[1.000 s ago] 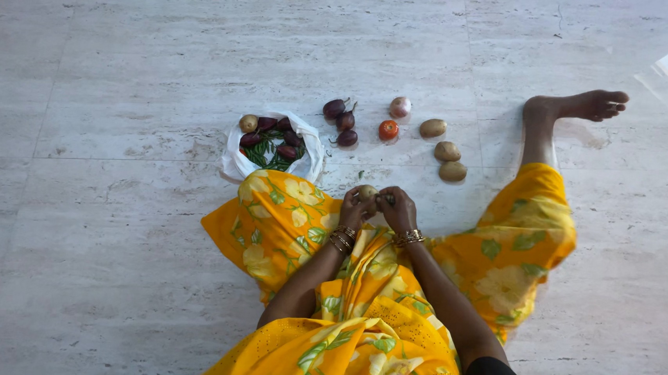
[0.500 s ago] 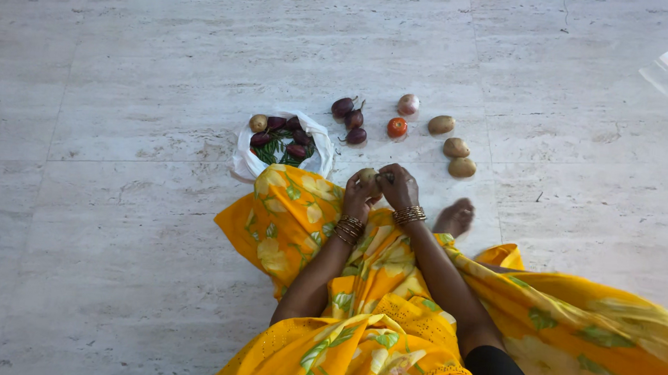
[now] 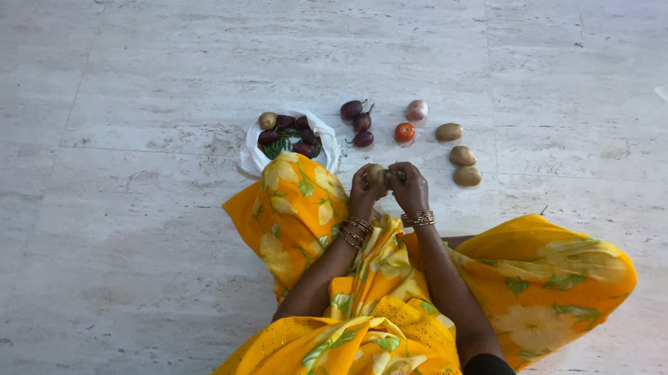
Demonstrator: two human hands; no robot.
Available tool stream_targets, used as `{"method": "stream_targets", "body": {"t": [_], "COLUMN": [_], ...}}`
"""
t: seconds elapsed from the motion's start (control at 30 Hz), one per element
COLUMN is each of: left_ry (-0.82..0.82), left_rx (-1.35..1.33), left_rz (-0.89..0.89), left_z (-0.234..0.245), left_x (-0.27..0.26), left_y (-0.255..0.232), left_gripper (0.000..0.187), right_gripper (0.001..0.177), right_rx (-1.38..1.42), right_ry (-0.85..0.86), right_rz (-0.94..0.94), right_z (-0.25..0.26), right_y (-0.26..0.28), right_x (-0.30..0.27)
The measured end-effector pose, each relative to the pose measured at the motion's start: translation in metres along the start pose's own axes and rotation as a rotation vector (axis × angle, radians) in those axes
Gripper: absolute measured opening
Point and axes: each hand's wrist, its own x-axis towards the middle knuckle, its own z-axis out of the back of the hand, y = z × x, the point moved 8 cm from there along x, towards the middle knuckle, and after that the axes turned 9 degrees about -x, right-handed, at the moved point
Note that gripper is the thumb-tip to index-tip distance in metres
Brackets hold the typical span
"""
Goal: The person sits on the floor and peels potatoes using a small knife. They handle the potatoes one by one, removing the skin and placing the peeled items aside. Other vegetables, including onions and tomatoes, are visible nearby.
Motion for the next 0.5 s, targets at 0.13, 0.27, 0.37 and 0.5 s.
{"method": "stream_targets", "body": {"t": [0.13,0.27,0.37,0.5], "left_ry": [0.0,-0.065,-0.126,-0.087], "left_rx": [0.0,0.141,0.158,0.072], "left_rz": [0.078,0.104,0.191,0.242], "left_z": [-0.024,-0.031,-0.027,-0.02], "left_x": [-0.006,-0.014,-0.016,-0.012], "left_y": [0.029,0.05,0.064,0.063], "left_gripper": [0.059,0.058,0.056,0.054], "right_gripper": [0.02,0.019,0.019,0.019], "right_rx": [0.105,0.086,-0.046,-0.085], "right_ry": [0.022,0.005,-0.101,-0.09], "right_rz": [-0.226,-0.329,-0.072,-0.102], "right_z": [0.024,0.039,0.047,0.028], "right_y": [-0.034,-0.061,-0.057,-0.078], "right_x": [-0.009,-0.025,-0.029,-0.032]}}
